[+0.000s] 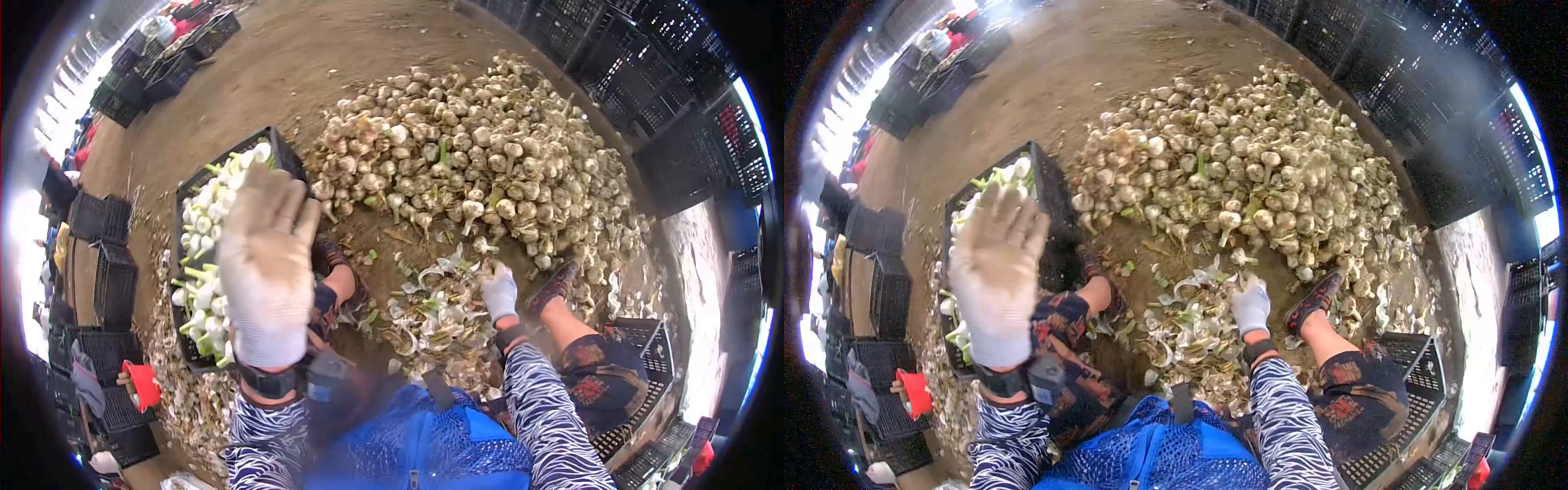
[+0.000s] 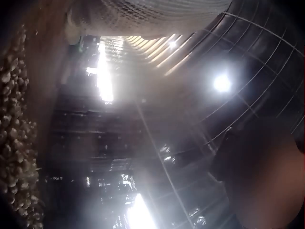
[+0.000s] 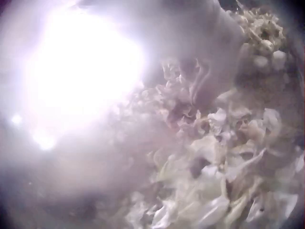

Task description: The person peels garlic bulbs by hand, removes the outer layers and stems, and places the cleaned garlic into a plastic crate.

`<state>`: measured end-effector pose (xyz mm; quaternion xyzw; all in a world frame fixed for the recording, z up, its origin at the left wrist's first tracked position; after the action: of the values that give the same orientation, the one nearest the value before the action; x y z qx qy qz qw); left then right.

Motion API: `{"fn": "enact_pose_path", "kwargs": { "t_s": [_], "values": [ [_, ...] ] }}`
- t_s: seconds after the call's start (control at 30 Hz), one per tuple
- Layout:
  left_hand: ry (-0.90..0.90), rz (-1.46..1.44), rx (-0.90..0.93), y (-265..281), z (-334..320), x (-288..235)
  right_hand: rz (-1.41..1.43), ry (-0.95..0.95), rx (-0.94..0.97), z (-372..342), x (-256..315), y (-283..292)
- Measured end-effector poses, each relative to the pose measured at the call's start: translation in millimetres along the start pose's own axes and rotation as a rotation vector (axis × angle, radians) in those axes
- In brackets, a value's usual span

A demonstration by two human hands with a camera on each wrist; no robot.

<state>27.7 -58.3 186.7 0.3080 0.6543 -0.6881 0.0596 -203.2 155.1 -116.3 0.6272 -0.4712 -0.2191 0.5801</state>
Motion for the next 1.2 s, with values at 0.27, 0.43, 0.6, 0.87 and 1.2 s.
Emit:
{"fn": "enact_pose_path", "kwargs": {
  "t_s": [0.27,0.43,0.6,0.87,1.2],
  "values": [
    [0.41,0.01,-0.23,35.8,2.0,83.4,-0.292,0.158,0.031,131.0,50.6,11.9],
    [0.462,-0.032,-0.264,37.8,4.8,94.5,-0.427,0.174,0.13,158.0,76.1,-5.9],
    [0.455,0.013,-0.277,42.0,6.0,92.8,0.321,0.226,0.093,141.6,45.7,-40.3],
    [0.047,1.372,0.536,89.2,-22.0,119.8,1.791,-0.162,0.693,-42.3,132.1,87.6],
    [-0.03,1.179,0.578,92.2,-103.7,90.6,0.945,0.33,0.34,-122.2,107.3,154.8]
  ]
}}
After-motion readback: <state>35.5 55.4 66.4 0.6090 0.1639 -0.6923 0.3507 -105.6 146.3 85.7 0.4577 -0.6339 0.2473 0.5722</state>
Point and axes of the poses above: each hand's wrist, its own z-axis towards the middle knuckle, its own y-axis out of the back of the hand, x = y × z, the point moved 1 cm from there along z, towards the middle knuckle, and after that the axes turned 14 degrees about -z, right-handed, at the moved point
